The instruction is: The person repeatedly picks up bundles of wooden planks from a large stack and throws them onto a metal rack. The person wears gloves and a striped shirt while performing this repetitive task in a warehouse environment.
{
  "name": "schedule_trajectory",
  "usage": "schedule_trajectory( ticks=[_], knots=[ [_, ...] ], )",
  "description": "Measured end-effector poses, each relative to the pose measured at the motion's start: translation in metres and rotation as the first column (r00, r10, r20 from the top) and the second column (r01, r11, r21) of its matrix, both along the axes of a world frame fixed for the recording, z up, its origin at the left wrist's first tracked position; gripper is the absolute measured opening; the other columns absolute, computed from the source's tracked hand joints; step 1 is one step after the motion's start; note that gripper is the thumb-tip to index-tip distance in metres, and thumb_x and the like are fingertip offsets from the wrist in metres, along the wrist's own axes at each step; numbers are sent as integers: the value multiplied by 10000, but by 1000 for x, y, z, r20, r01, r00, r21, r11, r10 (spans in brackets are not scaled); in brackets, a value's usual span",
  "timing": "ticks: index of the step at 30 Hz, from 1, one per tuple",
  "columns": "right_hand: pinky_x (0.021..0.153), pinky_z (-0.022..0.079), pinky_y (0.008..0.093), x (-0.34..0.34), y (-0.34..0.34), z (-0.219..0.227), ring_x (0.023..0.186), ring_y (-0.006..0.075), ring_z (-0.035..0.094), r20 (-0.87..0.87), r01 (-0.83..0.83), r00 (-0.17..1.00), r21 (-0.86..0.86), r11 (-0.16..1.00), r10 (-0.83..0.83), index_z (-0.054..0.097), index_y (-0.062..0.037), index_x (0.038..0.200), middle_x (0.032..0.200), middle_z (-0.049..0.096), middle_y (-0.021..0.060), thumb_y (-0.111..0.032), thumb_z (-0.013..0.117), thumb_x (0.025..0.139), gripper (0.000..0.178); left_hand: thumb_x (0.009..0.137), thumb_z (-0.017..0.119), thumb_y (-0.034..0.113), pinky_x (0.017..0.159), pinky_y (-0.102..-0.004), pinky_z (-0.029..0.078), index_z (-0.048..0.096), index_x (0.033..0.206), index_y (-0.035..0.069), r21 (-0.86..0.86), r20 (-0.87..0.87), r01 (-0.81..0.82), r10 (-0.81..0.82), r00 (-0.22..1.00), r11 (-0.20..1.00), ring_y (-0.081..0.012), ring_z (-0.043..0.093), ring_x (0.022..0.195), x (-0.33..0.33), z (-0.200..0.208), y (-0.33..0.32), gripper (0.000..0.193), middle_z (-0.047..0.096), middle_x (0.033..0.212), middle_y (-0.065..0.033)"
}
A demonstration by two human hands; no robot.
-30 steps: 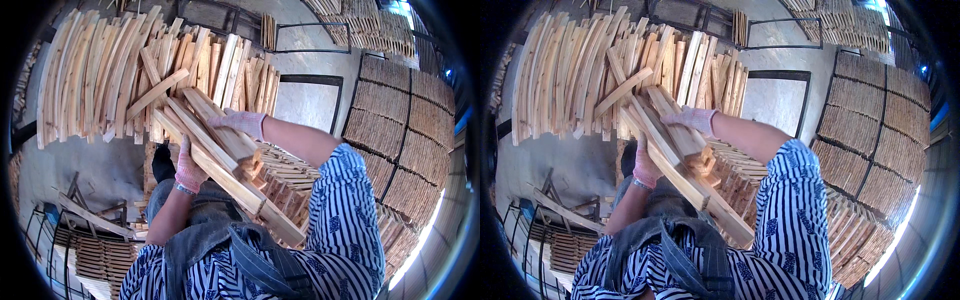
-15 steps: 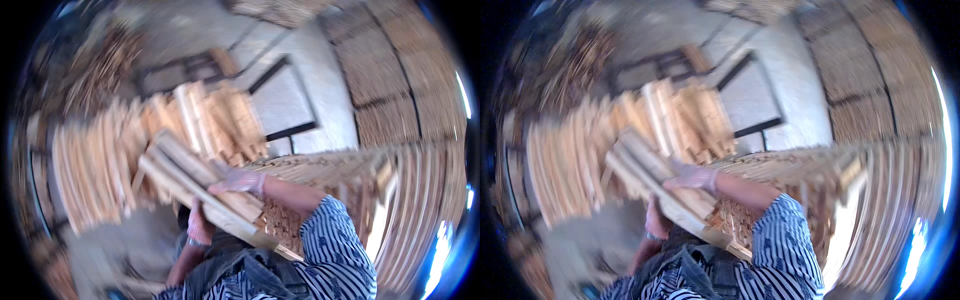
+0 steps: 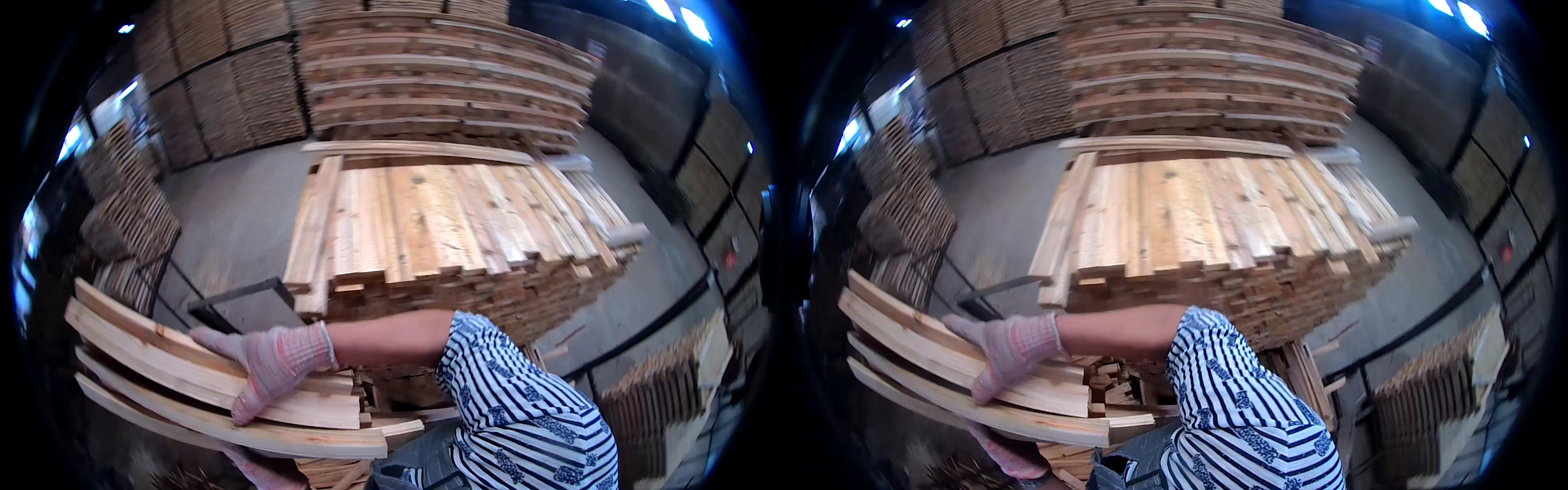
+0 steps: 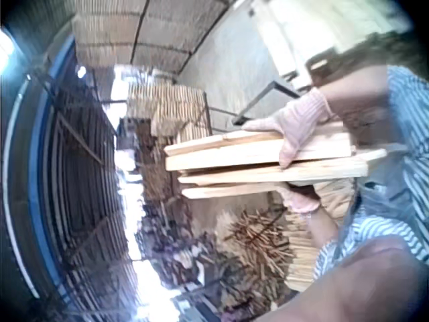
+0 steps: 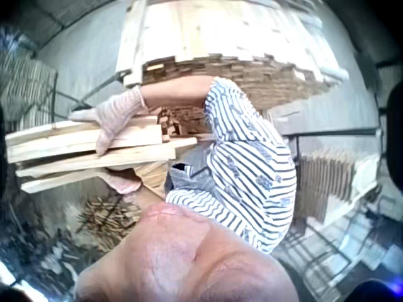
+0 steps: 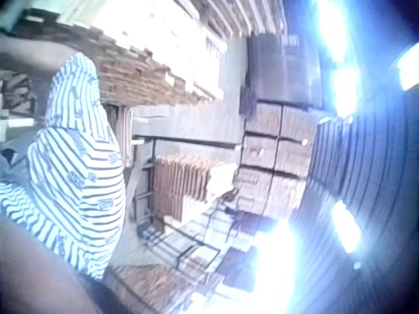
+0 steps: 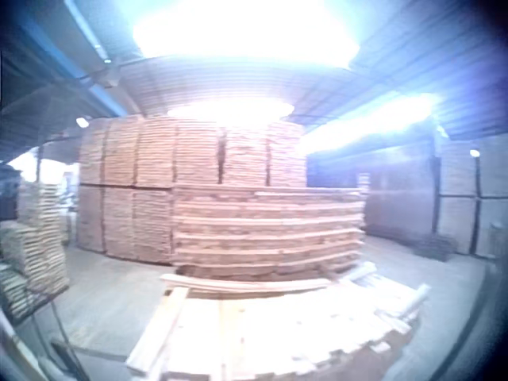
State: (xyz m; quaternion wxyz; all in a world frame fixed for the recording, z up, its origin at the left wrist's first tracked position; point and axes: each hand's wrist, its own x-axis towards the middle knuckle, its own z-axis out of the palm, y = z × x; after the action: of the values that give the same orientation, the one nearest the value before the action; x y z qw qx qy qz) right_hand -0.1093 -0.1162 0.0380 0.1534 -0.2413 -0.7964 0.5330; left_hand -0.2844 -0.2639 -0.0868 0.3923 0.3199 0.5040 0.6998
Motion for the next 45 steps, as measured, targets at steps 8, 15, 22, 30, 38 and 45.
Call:
schedule_trajectory(
  ticks=[8,15,22,30,38,45],
  knots=[
    [993,503,365,172,-12,68,1111,268,641,-305,437,863,52,898,-402,27,-7,1598,1205,654,226,-349,922,692,1319,979,552,535,1114,-434,419,386,1510,59,172,202,515,-542,816,840,-280,508,1306,136,121,91,733,488,1444,-129],
    [1116,400,356,323,-14,85,1327,289,508,-281,724,680,110,681,-677,71,24,1603,1434,512,260,-501,894,671,1349,955,636,513,1042,-415,515,447,1488,84,233,93,773,-805,586,590,-255,590,1237,287,154,156,710,569,1382,-114],
    [729,587,335,445,26,66,798,189,657,51,796,604,4,605,-795,459,49,1363,977,664,106,-420,859,757,865,917,638,599,975,-475,556,468,1436,55,-11,280,924,-886,371,383,-321,637,1149,414,99,289,771,613,1297,-165],
    [600,504,233,503,67,-3,679,105,605,93,761,630,-272,589,-771,709,-38,1063,809,672,15,-356,767,877,373,938,580,612,968,-442,560,491,1442,32,41,351,928,-875,333,370,-329,655,1125,430,80,275,774,626,1309,-193],
    [886,583,293,501,112,-28,1155,211,621,-202,748,533,-343,569,-822,266,83,1513,1352,560,206,-295,852,820,983,898,635,634,1092,-478,457,455,1477,72,83,327,931,-892,313,357,-341,577,1240,414,89,271,826,575,1389,-166],
    [1122,403,395,525,7,60,1316,349,519,217,861,303,354,364,-928,110,-13,1611,1450,477,309,-529,819,748,1231,868,685,628,1105,-509,435,459,1476,88,44,434,940,-854,288,340,-351,541,1283,414,92,267,844,539,1434,-168]
  ],
)
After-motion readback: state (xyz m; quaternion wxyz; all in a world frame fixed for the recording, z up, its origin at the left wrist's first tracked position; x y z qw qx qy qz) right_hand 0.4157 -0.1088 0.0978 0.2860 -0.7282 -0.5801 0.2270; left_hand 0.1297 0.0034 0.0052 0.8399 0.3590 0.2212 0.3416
